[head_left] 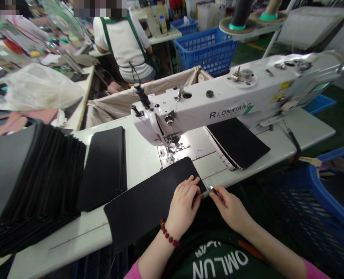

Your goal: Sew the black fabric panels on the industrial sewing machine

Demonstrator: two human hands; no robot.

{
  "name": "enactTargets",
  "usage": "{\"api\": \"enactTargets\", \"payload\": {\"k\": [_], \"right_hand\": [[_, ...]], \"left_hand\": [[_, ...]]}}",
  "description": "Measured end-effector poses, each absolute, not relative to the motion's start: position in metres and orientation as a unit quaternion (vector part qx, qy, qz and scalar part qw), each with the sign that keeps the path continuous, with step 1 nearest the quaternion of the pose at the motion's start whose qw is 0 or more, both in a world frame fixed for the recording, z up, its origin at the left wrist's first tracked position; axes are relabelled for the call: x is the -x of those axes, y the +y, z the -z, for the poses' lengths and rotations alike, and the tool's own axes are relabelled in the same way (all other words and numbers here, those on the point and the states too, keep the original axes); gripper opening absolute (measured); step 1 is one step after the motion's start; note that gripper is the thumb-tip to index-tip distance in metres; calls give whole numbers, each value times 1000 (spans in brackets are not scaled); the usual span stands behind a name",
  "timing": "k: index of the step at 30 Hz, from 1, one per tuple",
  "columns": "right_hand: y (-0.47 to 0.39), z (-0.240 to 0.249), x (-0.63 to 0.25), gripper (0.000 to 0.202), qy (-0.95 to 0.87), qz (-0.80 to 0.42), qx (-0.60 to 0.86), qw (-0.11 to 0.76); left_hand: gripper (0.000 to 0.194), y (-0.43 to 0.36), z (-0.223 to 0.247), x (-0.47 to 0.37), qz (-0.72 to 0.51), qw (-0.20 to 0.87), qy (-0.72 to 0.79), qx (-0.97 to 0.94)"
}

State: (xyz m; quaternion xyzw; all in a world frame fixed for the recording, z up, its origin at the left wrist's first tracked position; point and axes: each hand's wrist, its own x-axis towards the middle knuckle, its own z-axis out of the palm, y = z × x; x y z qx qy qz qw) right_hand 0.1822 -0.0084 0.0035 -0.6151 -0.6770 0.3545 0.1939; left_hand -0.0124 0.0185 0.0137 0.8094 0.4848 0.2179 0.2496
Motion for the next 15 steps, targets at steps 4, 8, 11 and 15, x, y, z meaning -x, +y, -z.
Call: {"api": "enactTargets", "payload": {"k": [4,8,11,15], "right_hand": [[-10,-4,-184,21,-690,-324,622,180],[-12,-7,-185,21,-727,-264,615,154],[-12,-8,-186,22,-736,-255,610,145],[-10,-9,-186,21,-742,-257,603,142]], "left_hand": [[14,19,-16,7,-226,242,502,-799],[11,19,-16,-2,-240,221,532,-781],[9,19,-16,-8,-243,219,543,-773],[9,20,-17,-9,-242,228,547,-768]]}}
